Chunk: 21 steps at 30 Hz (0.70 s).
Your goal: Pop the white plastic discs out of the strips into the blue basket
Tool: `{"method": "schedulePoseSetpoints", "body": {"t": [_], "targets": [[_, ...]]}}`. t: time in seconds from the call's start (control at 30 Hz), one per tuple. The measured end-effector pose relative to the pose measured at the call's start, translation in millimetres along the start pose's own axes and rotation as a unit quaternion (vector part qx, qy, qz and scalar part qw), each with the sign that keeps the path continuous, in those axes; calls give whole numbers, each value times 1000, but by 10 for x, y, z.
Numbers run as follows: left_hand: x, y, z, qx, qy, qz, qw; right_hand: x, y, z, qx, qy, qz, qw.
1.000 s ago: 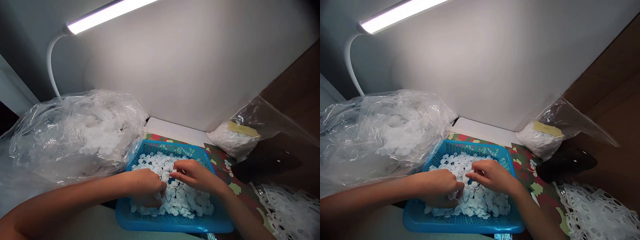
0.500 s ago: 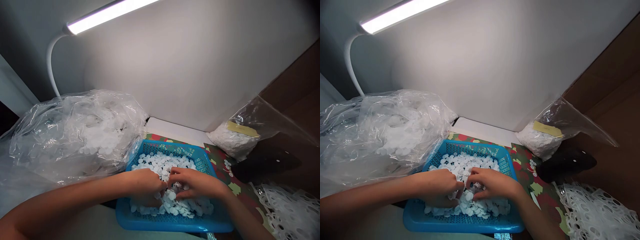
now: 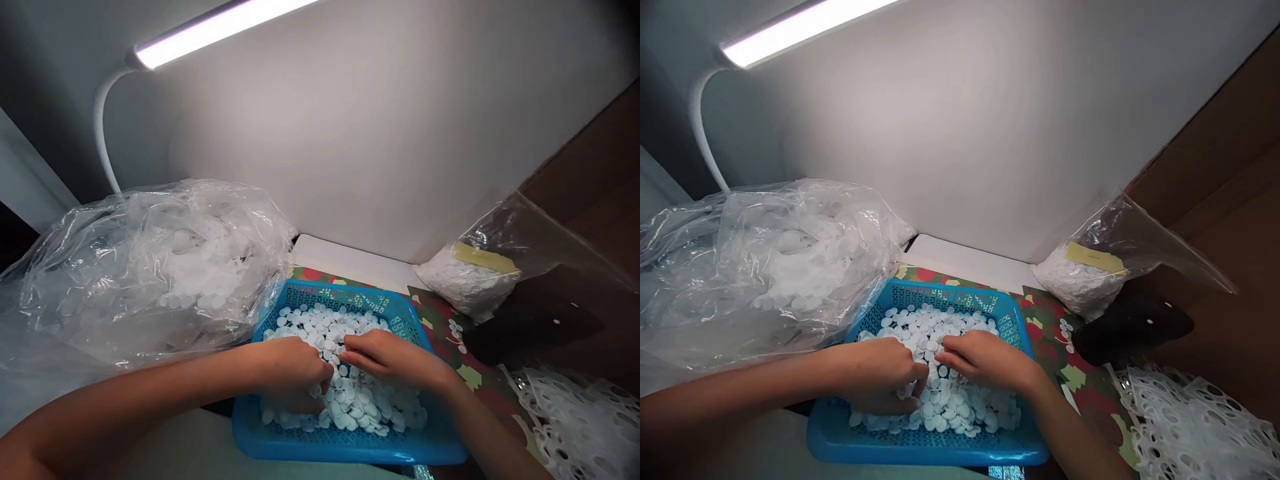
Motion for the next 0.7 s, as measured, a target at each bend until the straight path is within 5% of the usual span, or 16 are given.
{"method": "schedulePoseSetpoints", "body": {"t": [0.27,0.43,0.7], "targets": [[-9,14,2,7,12,-5,1000,-72,66,-10,0,-62,50,997],[8,29,4,20,7,-4,1000,-57,70,-35,-67,11,107,992],[19,29,12,20,7,10,1000,3,29,-26,-79,64,106,989]]}}
Point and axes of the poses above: each hand's wrist, its own z-axis towards the middle knuckle, its own x-axis out of the palm, y = z × x, the point moved 1 cm from there along z, towards the middle knuckle, and after that the axes turned 13 degrees about -x, right-handed, at the moved point
